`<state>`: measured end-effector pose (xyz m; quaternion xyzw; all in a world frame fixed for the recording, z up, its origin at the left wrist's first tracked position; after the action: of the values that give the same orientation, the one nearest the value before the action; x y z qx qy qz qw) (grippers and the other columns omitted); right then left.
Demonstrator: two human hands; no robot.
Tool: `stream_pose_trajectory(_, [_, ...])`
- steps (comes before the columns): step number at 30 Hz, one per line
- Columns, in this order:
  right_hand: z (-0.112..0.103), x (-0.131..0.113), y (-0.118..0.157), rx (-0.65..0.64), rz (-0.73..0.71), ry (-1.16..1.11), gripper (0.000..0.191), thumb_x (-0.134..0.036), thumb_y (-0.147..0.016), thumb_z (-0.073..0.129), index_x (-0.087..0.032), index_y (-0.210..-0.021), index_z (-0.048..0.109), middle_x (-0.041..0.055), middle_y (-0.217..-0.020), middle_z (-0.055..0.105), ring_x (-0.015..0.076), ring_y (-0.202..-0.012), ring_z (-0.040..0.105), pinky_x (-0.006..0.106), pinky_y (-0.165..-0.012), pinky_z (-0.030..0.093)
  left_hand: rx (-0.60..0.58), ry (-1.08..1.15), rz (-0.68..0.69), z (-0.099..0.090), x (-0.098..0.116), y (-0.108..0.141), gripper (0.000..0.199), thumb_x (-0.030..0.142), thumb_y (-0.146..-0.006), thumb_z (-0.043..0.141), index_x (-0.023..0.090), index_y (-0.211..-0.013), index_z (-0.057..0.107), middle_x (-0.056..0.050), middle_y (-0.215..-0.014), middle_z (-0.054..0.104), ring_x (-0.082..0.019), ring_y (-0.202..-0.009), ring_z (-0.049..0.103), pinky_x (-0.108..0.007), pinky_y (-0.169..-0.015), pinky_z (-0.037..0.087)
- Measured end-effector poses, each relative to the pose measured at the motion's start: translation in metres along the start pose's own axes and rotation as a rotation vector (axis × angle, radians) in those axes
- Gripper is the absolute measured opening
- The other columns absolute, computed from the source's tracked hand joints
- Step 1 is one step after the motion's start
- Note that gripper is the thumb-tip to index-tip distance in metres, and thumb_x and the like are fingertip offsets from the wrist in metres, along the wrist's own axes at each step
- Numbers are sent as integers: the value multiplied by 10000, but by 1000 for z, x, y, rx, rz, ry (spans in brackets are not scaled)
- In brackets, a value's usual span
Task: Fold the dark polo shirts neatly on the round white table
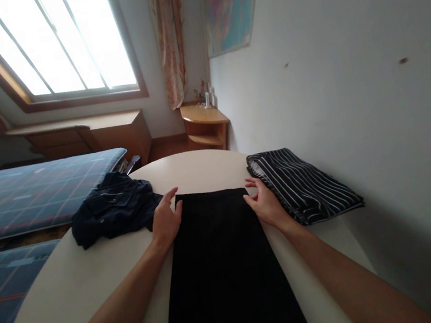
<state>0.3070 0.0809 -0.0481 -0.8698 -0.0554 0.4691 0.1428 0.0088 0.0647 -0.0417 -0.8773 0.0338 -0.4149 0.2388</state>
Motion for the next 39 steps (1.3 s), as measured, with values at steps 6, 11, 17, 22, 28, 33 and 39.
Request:
stream_pose_trajectory(6, [6,6,-3,-26,-41,-27,395,-208,-823,579,-185,-1218,593,106,-1244,638,132,-645,631,345,-755,568,-344,-193,290,14,45,40,499,376,-962,518,263,-1446,483,-76,-1499,498,-248,-1375,471,-451,-1167,359])
stream_pose_trajectory(11, [2,1,-3,-25,-19,-73,417,-277,-856,597,-189,-1262,565,124,-1311,621,149,-703,669,336,-751,570,-484,-325,319,31,34,56,530,504,-973,491,311,-1467,480,-65,-1604,344,-286,-1487,288,-501,-1210,245])
stream_pose_trajectory(17, [-1,-13,9,-96,48,16,533,-268,-790,694,-166,-1294,553,145,-1282,637,88,-526,559,331,-691,555,-405,-363,262,34,13,28,518,485,-970,494,257,-1434,519,-95,-1590,367,-298,-1491,274,-499,-1204,238])
stream_pose_trajectory(22, [-2,-21,16,-234,20,-27,634,-191,-757,698,-191,-1358,500,148,-1355,583,75,-535,582,296,-644,550,-226,-347,230,20,20,18,372,352,-972,486,200,-1282,626,-104,-1444,560,-271,-1353,494,-447,-1156,346])
stream_pose_trajectory(28, [-8,-18,19,-228,-36,66,544,-141,-793,638,-196,-1324,533,111,-1264,617,85,-547,582,324,-706,554,-307,-393,219,14,27,39,472,435,-976,476,237,-1398,555,-86,-1535,461,-308,-1437,382,-515,-1176,305])
stream_pose_trajectory(33, [-7,-30,23,-236,-195,223,389,-176,-850,631,-214,-1236,611,100,-1245,633,177,-805,664,387,-879,535,-441,-447,236,14,34,46,565,474,-987,456,278,-1514,411,-75,-1614,321,-319,-1502,233,-554,-1198,240])
stream_pose_trajectory(39, [-4,-45,32,-418,-387,332,292,-248,-920,629,-203,-1205,678,82,-1185,698,240,-1166,581,404,-1050,437,-766,-451,364,13,73,85,657,565,-982,434,309,-1568,285,-77,-1667,97,-359,-1519,27,-606,-1203,162])
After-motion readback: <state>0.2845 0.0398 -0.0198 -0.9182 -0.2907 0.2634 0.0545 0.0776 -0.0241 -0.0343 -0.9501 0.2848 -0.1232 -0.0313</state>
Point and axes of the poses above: each hand's wrist, its own y-axis away from the middle knuckle, its own z-axis out of the palm, x = y × z, the point moved 2 cm from there along -y, towards the middle knuckle
